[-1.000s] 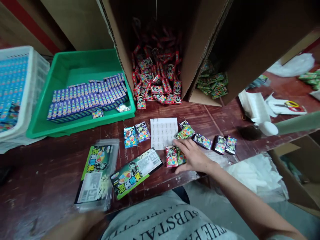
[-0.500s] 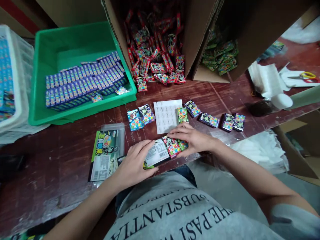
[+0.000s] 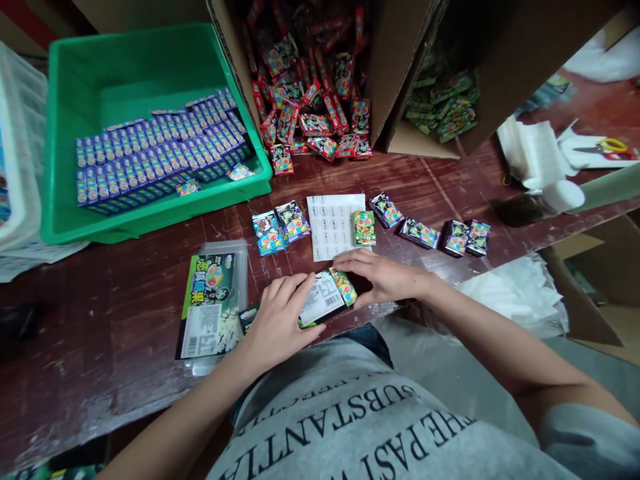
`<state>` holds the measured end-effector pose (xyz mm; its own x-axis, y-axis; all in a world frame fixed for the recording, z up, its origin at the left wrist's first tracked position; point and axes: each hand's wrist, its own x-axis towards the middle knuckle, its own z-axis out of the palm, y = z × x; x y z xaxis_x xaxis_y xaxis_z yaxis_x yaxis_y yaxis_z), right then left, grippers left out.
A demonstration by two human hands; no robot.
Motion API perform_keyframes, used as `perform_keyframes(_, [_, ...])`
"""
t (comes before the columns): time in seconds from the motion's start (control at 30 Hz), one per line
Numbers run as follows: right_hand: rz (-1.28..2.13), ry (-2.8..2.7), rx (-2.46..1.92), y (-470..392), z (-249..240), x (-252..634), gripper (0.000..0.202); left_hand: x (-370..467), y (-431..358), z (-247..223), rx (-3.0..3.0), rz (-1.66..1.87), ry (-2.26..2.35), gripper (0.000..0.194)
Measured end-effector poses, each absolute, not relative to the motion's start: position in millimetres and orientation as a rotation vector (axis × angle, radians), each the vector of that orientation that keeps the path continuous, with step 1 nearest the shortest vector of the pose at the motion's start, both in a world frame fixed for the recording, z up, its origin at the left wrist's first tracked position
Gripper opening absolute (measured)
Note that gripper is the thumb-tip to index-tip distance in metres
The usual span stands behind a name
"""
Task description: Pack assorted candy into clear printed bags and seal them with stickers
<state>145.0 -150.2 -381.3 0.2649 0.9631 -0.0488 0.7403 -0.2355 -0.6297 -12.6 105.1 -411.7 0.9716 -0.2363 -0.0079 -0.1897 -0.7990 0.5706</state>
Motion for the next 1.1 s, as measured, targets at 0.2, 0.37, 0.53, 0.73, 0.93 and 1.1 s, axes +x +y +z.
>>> perform_keyframes(0.2, [0.519, -1.407, -2.028, -147, -369, 143, 0.094, -10, 92, -400, 2.480, 0.074, -0.159, 0.085])
perform_keyframes(0.37, [0.416, -0.976, -1.916, -134, -361, 120, 0.055, -1, 70, -386, 2.316, 0.201, 0.177, 0.099])
perform_keyframes(0.53, [0.438, -0.547, -1.688, -117, -380, 110, 0.047, 12, 64, -391, 1.723, 0.155, 0.281, 0.071])
perform_keyframes(0.73, [0.432, -0.348, -1.597, -108, -392, 104, 0.032, 13, 88, -398, 1.426, 0.061, 0.237, 0.042])
perform_keyframes(0.93, [0.479, -0.540, -1.706, -108, -385, 93, 0.022, 8, 105, -398, 1.529, 0.094, 0.269, 0.013])
perform_keyframes(1.1, [0.391, -0.584, -1.732, -109, -379, 95, 0.032, 15, 108, -385, 1.534, 0.043, 0.287, 0.022])
